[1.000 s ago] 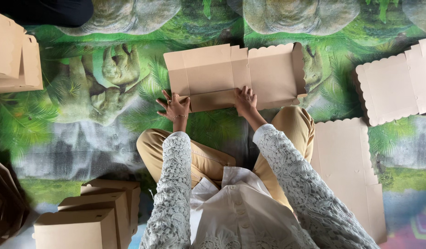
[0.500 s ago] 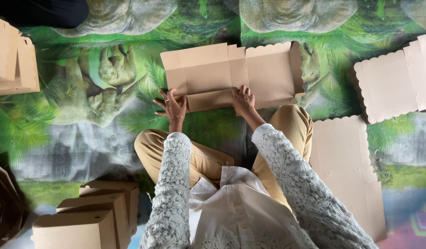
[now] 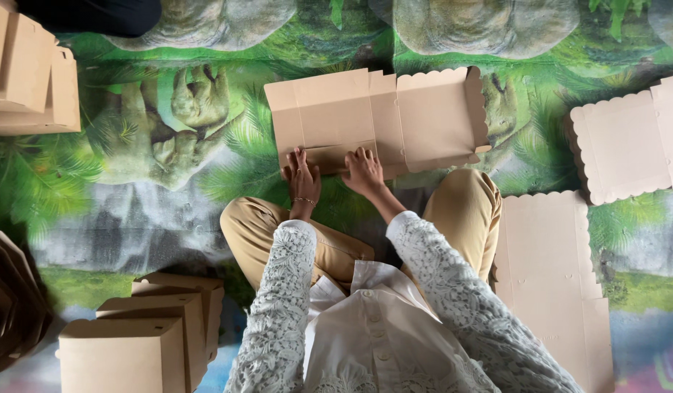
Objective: The person sits on the floor and assembles a flat cardboard box by folding and interlocking its flaps. They manipulate the sides and bottom to form a rectangular container, completing the assembly without using any tools.
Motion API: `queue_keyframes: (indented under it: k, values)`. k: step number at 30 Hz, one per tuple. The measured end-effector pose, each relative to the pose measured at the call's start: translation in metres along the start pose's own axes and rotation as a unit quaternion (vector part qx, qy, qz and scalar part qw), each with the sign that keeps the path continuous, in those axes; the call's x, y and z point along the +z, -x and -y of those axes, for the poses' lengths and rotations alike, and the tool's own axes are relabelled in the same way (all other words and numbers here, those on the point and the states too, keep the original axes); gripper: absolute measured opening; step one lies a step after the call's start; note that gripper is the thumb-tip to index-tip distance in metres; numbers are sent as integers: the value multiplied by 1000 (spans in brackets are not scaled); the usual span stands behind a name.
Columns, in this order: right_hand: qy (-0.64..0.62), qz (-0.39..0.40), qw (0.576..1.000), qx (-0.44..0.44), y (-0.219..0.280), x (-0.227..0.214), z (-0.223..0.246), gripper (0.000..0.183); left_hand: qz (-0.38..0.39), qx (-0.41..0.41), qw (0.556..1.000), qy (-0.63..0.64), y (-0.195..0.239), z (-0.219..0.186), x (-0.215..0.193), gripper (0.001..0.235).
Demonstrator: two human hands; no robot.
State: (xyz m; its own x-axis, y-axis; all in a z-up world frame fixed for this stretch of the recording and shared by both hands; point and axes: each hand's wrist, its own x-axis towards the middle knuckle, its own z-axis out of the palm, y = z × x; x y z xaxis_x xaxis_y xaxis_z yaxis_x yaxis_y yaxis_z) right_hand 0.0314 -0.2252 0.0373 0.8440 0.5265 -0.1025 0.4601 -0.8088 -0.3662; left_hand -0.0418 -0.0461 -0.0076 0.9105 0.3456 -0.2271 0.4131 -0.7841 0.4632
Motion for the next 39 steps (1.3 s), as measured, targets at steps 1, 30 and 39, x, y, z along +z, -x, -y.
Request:
queue_keyframes:
  k: [1, 30, 39]
  values:
    - [-1, 0, 1000, -1, 1, 0, 3, 28, -1, -1, 1000, -1, 2, 1, 0, 67]
    - [43, -240, 921, -303, 70, -110, -3, 24, 153, -195, 687, 684, 1, 14, -66, 42]
    - [4, -254, 955, -156, 100, -146, 20, 61, -133, -130, 768, 612, 77, 5, 5, 44]
